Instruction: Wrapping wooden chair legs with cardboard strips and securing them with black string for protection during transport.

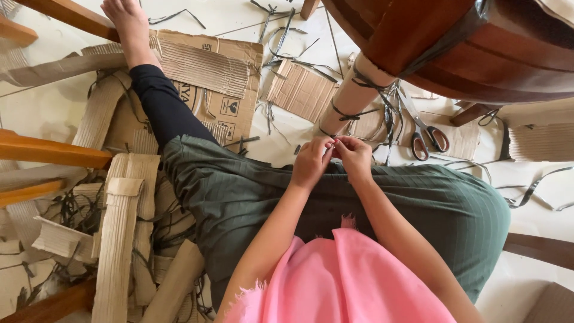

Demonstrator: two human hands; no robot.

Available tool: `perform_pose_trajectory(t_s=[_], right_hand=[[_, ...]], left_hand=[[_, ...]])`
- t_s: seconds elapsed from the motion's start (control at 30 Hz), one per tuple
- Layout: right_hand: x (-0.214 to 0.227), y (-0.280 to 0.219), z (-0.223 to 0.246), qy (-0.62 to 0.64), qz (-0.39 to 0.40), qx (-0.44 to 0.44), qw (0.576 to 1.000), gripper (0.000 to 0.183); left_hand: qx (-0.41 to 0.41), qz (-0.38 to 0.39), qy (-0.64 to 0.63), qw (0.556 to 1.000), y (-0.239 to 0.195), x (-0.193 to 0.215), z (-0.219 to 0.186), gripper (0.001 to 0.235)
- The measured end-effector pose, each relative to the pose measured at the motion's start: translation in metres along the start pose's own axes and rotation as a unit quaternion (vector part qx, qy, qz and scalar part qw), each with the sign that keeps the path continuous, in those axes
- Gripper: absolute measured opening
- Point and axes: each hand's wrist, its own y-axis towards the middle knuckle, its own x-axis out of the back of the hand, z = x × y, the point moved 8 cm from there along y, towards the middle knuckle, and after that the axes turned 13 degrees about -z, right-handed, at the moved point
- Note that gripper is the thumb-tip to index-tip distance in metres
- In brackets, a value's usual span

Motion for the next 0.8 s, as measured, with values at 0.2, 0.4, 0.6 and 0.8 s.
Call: perform_pose_trajectory(t_s=[0.2, 0.4, 0.6, 0.8], right_hand=[[0.003, -0.011, 0.028, -0.08, 0.019, 0.085, 0.993, 0.015], [0.0, -0.006, 0.017, -0.019, 0.027, 0.018, 0.999, 0.017], [-0.008, 0.003, -0.009, -0.002, 0.05, -0.037, 0.998, 0.012], [-0.007, 0.009, -0.019, 0.009, 0.091, -0.068, 0.993, 0.011]], left_hand=[[0.005, -0.04, 0.006, 0.999, -0.002, 0.008, -0.008, 0.03], [0.235, -0.026, -0.099, 0.967, -0.033, 0.001, 0.014, 0.043], [0.273, -0.027, -0.15, 0.95, -0.024, -0.006, 0.018, 0.015], [0.26, -0.041, -0.124, 0.957, -0.018, -0.006, 0.029, 0.009]])
